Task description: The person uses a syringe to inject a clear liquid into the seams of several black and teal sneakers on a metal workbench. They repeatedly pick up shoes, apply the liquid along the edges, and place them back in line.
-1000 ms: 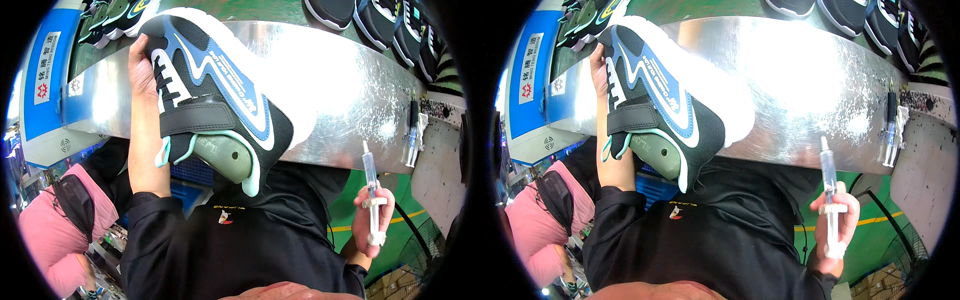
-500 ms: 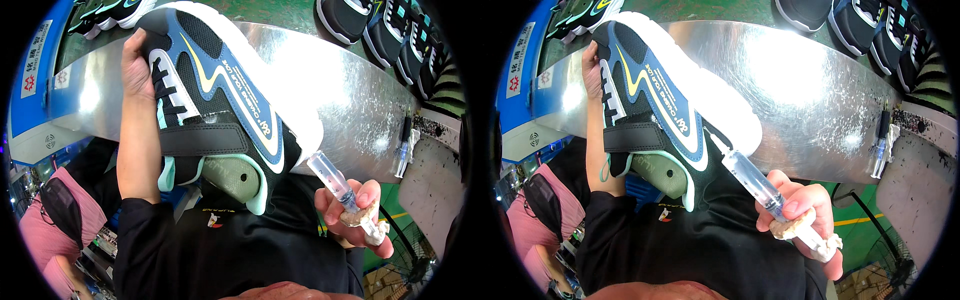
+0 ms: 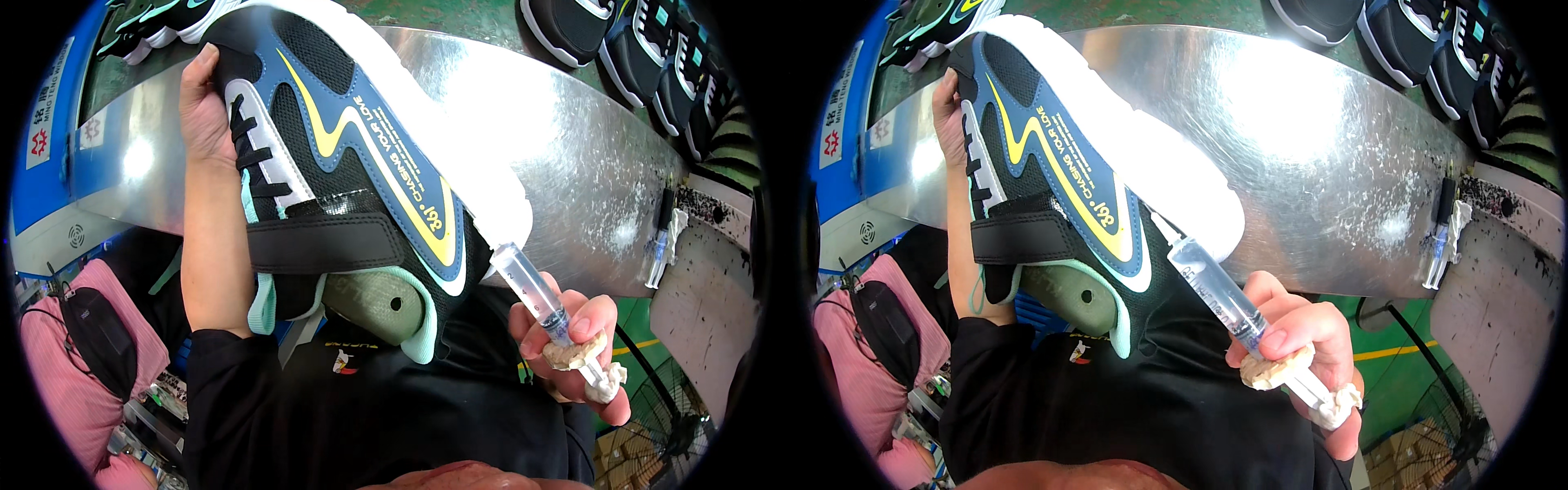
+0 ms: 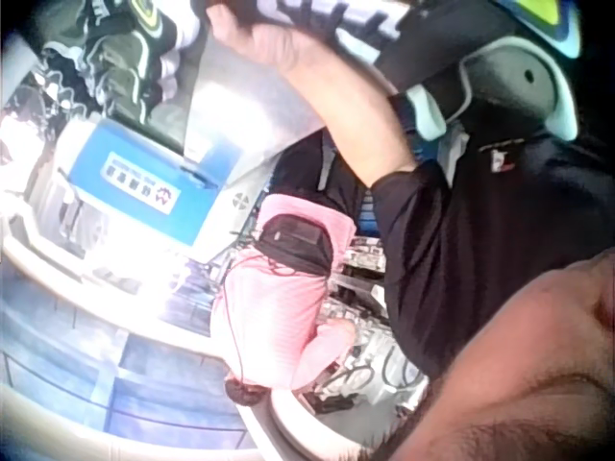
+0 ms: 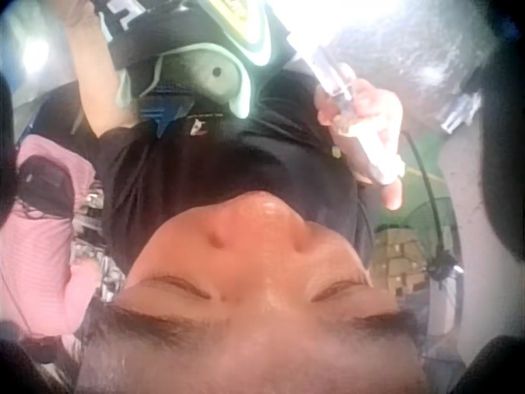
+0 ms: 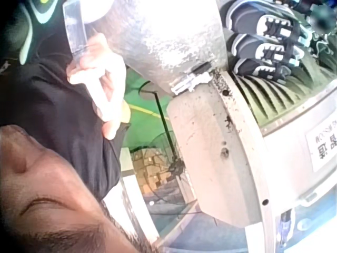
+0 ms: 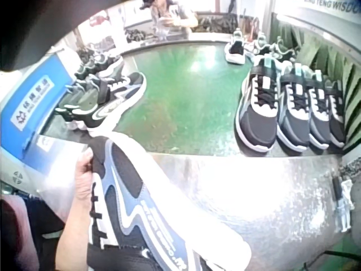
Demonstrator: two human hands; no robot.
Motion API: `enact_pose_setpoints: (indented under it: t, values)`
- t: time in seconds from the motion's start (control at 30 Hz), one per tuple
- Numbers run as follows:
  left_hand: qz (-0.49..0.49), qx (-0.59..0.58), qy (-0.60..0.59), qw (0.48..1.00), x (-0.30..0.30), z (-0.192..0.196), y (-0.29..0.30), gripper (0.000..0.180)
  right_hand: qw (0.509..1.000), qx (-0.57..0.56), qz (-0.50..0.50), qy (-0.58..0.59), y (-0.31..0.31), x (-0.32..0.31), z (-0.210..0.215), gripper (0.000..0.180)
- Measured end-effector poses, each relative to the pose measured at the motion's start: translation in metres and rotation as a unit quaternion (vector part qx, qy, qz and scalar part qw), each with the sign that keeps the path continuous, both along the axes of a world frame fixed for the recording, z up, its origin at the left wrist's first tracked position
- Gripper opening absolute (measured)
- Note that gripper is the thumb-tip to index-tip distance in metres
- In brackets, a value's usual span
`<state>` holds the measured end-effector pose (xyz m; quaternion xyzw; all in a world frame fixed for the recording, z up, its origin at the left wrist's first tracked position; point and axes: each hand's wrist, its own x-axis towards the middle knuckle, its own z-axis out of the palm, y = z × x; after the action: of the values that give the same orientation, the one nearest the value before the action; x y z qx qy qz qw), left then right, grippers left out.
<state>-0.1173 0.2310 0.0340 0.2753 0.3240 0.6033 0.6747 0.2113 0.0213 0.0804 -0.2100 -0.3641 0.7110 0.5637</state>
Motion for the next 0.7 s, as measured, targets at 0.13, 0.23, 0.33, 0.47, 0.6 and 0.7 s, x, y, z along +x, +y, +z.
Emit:
enact_pose_setpoints:
  t: [0.13, 0.23, 0.33, 0.47, 0.6, 0.7]
  values:
    - [0.023, 0.023, 0.056, 0.998, -0.003, -0.006, 0.001, 0.023, 1.000, -0.006, -0.003, -0.007, -0.005, 0.004, 0.002, 0.072]
    - [0.044, 0.086, 0.115, 0.989, -0.002, -0.007, -0.002, 0.023, 1.000, 0.001, -0.023, -0.014, -0.009, 0.005, 0.002, 0.074]
    - [0.029, 0.115, 0.101, 0.988, 0.001, -0.006, -0.005, 0.024, 0.997, 0.021, -0.068, -0.036, -0.013, 0.001, 0.001, 0.080]
    - [-0.004, 0.106, 0.057, 0.993, -0.001, -0.005, -0.004, 0.024, 0.996, 0.023, -0.076, -0.051, -0.020, 0.003, 0.001, 0.080]
    - [0.013, 0.139, 0.087, 0.986, 0.002, -0.005, -0.006, 0.024, 0.994, 0.025, -0.079, -0.064, -0.024, 0.005, 0.001, 0.080]
    - [0.035, 0.147, 0.129, 0.980, 0.001, -0.006, -0.005, 0.024, 0.994, 0.020, -0.079, -0.074, -0.028, 0.007, 0.002, 0.081]
